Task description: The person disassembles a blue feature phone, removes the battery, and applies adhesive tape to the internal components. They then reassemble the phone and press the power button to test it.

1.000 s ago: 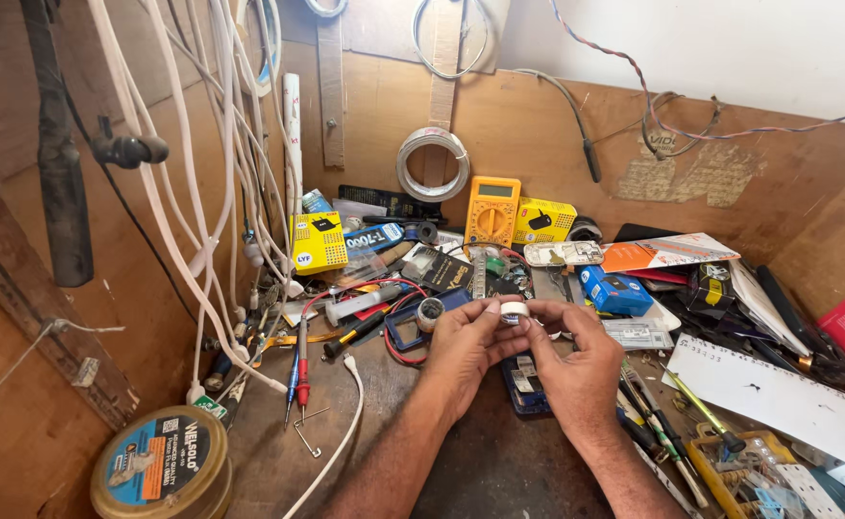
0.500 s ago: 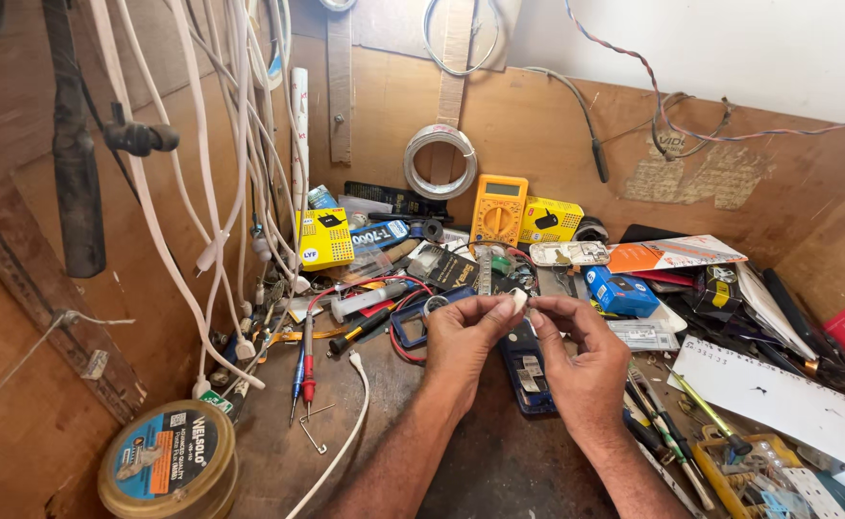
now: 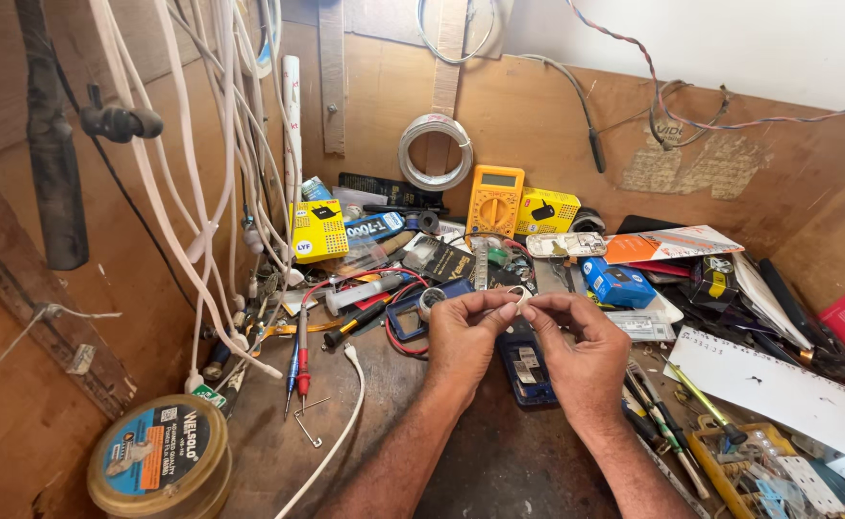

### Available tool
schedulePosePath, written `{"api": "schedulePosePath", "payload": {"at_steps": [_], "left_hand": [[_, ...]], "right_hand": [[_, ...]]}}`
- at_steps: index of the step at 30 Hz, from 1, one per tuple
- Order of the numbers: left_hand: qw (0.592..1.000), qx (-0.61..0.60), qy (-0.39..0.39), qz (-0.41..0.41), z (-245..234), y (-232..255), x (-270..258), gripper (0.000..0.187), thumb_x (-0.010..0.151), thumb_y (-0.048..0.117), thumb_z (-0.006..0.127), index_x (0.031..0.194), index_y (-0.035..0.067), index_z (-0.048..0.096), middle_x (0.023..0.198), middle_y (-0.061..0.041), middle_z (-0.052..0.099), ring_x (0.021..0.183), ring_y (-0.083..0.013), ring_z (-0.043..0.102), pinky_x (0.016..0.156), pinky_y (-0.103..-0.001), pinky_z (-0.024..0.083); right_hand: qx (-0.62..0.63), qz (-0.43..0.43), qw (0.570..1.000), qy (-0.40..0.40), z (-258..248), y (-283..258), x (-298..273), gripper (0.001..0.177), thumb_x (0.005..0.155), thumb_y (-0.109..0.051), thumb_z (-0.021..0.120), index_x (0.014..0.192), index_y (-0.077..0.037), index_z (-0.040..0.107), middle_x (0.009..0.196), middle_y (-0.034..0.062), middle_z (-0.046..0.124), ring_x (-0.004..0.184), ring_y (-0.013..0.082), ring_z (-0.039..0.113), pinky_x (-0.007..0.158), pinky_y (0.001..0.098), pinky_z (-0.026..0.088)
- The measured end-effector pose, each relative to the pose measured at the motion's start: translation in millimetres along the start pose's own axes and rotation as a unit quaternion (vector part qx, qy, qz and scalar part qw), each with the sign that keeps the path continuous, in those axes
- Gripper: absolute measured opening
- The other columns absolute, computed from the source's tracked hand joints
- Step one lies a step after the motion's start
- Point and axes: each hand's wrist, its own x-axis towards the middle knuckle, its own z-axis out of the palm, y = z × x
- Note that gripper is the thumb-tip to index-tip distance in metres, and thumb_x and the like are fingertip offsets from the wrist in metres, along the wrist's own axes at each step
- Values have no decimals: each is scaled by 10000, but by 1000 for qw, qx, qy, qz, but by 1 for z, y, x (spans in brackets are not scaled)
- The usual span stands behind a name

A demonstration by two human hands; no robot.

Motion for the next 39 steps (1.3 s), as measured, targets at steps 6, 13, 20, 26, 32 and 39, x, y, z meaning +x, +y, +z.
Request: {"api": "schedulePosePath", "payload": {"at_steps": [6, 13, 20, 26, 32, 39], "left_hand": [[998, 43, -8, 39, 0, -4, 0, 150, 864, 10, 744, 1000, -21, 799, 1094, -108, 789, 971, -135, 729, 879, -261, 566], [985, 142, -11, 97, 2, 3, -4, 138, 853, 5, 738, 972, -14, 806, 1037, -97, 801, 926, -125, 742, 827, -259, 566], [972, 217, 3, 92, 13, 27, -17, 142, 891, 75, 729, 990, -8, 788, 929, -109, 801, 791, -132, 746, 712, -264, 590], [967, 229, 19, 113, 15, 33, -19, 211, 898, 167, 744, 983, -23, 775, 915, -104, 769, 785, -146, 767, 700, -276, 614], [970, 220, 32, 101, 12, 30, -16, 240, 893, 197, 765, 972, -28, 782, 887, -106, 779, 761, -125, 751, 681, -271, 607], [981, 182, 54, 47, 9, 27, -13, 222, 889, 188, 773, 974, -17, 791, 822, -81, 801, 712, -86, 723, 637, -242, 574]], "right_hand": [[-11, 28, 1000, 0, -3, 7, 1, 99, 906, -52, 762, 992, -4, 750, 922, 30, 770, 844, 68, 693, 767, 236, 567], [3, 58, 998, -23, -5, 20, 4, 48, 919, -15, 722, 964, -8, 708, 869, 7, 735, 810, 46, 658, 747, 223, 548], [-36, 63, 997, -36, -7, 23, 5, 52, 942, -23, 696, 934, -16, 645, 812, 2, 676, 759, 49, 591, 688, 227, 495], [-41, 70, 996, -38, -6, 22, 6, 57, 957, -40, 680, 949, -20, 628, 824, 4, 678, 780, 52, 611, 704, 228, 511], [-6, 53, 999, -13, -3, 30, 4, 74, 977, -65, 678, 981, -23, 617, 861, 12, 673, 808, 66, 627, 716, 228, 519], [-6, 49, 999, -3, -7, 25, 9, 136, 976, -113, 689, 1099, -53, 684, 983, 17, 732, 850, 78, 661, 728, 238, 533]]}}
